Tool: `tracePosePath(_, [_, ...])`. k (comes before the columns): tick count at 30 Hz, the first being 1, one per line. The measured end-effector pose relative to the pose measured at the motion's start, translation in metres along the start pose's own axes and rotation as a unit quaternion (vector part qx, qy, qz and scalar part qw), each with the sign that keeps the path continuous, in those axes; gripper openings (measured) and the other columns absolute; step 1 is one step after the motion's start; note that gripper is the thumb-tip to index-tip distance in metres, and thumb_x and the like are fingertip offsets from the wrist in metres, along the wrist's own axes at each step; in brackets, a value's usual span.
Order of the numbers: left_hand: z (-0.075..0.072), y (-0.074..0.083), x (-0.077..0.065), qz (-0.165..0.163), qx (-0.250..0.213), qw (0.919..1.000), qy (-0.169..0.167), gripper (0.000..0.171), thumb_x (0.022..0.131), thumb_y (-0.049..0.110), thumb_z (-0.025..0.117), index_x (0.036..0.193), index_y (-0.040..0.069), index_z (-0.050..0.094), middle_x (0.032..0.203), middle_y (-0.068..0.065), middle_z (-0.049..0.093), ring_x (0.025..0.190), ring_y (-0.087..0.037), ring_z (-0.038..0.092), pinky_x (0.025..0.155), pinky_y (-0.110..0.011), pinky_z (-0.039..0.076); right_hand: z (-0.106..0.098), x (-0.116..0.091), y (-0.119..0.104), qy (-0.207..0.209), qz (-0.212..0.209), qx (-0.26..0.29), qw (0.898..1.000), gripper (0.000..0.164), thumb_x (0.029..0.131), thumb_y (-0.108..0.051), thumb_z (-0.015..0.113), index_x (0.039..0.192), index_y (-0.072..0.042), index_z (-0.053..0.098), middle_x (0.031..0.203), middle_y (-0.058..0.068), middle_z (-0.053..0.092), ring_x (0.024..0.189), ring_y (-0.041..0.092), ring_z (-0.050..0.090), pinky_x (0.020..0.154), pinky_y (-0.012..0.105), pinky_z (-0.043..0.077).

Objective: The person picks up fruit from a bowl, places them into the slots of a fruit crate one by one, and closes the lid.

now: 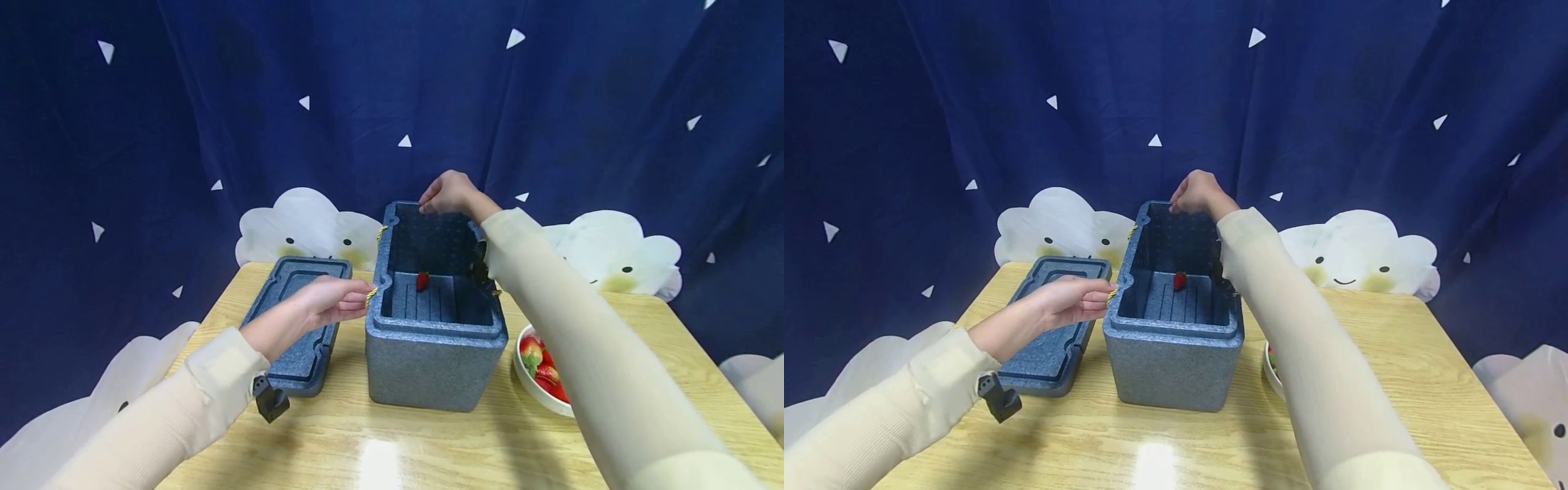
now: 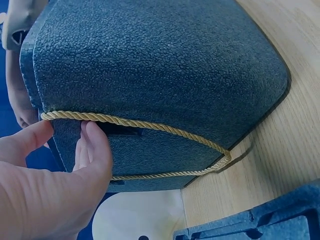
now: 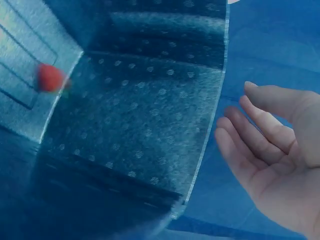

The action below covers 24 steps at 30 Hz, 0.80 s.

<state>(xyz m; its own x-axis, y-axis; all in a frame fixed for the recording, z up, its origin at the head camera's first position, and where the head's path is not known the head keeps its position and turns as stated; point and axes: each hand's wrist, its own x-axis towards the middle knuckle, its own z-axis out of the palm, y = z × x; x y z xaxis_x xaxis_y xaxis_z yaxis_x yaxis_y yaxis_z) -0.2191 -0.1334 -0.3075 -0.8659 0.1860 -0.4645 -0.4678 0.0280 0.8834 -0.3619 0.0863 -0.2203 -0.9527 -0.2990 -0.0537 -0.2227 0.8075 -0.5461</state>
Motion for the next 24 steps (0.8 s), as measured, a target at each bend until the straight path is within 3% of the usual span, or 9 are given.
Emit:
tracePosePath(6, [-0.002,0.000,0.000,-0.004,-0.006,1.0000,0.005,0.049,0.094,0.012,0.056,0.138,-0.004,0.042,0.125,-0.014,0.055,0.100,-0.014,0.059,0.110,-0.036,0.046,-0.014,-0.007,-0.005,-0.033,-0.017,0.022,0.999,0.025,0.091,-0.016,0.066,0.112,-0.002,0.069,0.118,0.020,0.067,0.108,0.031,0.063,0.099,0.040,0.054])
tracePosePath(12, [-0.007,0.000,0.000,-0.002,-0.008,1.0000,0.005,0.049,0.095,0.012,0.056,0.139,-0.004,0.041,0.138,-0.019,0.050,0.108,-0.017,0.058,0.112,-0.037,0.044,-0.029,-0.022,0.000,-0.039,-0.027,0.006,0.999,0.026,0.091,-0.020,0.066,0.112,-0.006,0.070,0.116,0.016,0.069,0.104,0.028,0.065,0.101,0.042,0.053])
tracePosePath(24, [-0.013,-0.001,-0.001,0.008,0.000,1.0000,0.001,0.052,0.095,0.013,0.054,0.140,-0.006,0.038,0.138,-0.020,0.048,0.108,-0.017,0.059,0.112,-0.037,0.043,-0.036,-0.073,0.051,-0.019,-0.045,-0.002,0.999,0.023,0.088,-0.019,0.070,0.107,-0.005,0.071,0.105,0.010,0.074,0.093,0.020,0.067,0.093,0.042,0.055])
